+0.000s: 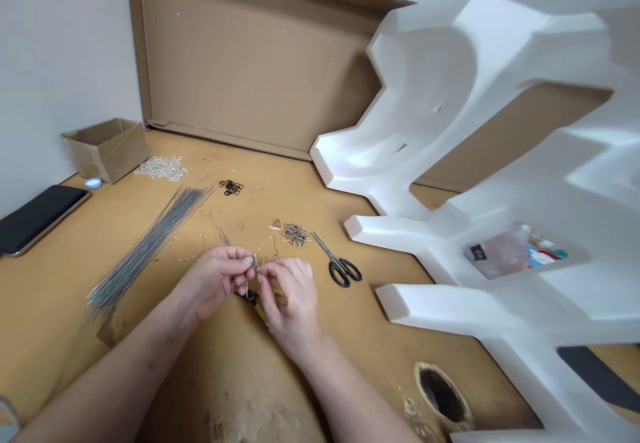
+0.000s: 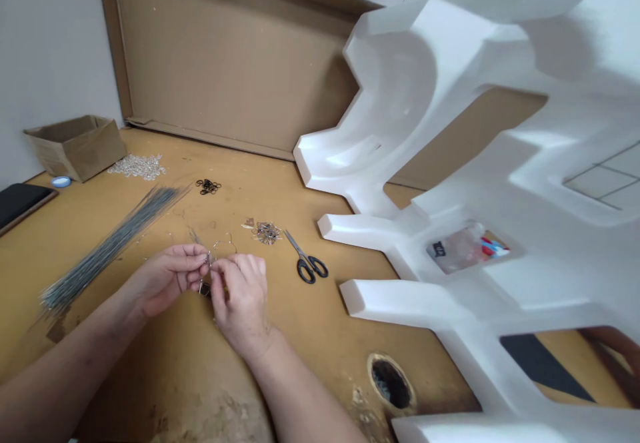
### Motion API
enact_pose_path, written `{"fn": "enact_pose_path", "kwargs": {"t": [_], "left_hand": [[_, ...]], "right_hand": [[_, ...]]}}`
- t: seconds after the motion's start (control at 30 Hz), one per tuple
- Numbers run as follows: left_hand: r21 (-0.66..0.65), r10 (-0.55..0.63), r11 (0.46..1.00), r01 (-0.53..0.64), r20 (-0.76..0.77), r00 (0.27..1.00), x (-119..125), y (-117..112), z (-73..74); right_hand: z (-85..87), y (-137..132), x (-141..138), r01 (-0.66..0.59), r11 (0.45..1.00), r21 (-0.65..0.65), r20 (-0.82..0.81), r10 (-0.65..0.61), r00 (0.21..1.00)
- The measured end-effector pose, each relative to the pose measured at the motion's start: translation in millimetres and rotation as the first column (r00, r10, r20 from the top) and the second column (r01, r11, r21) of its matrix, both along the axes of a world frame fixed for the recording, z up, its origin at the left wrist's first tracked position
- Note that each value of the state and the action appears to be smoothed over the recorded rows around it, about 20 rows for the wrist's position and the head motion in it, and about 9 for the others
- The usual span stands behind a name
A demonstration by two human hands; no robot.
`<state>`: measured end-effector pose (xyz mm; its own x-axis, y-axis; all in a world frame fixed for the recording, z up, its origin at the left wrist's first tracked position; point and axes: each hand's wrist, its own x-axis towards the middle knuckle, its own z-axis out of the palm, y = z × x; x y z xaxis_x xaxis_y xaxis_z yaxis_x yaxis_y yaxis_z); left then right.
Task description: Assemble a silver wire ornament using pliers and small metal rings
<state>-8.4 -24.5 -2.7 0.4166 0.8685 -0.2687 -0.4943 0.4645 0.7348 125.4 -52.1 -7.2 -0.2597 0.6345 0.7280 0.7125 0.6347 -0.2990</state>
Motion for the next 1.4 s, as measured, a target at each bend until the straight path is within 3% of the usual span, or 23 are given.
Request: {"fn": "enact_pose_path", "kwargs": {"t": [0.23,0.77,1.4], "left_hand": [[0.026,0.025,0.999,-0.024,-0.019,1.000,-1,1,-0.4],[0.076,0.002,0.997,0.000,-0.026,1.000,-6,3,3.2],[0.144,-0.098,0.983,0.111,-0.097,0.990,-12,2,5.1]], "right_hand": [[0.1,1,4,-0.029,0.999,0.040,0.084,0.026,0.996],[0.6,4,6,-0.075,0.994,-0.081,0.066,0.080,0.995],[11.1,1,7,-0.260,0.914,-0.311,-0.308,0.162,0.937]]}}
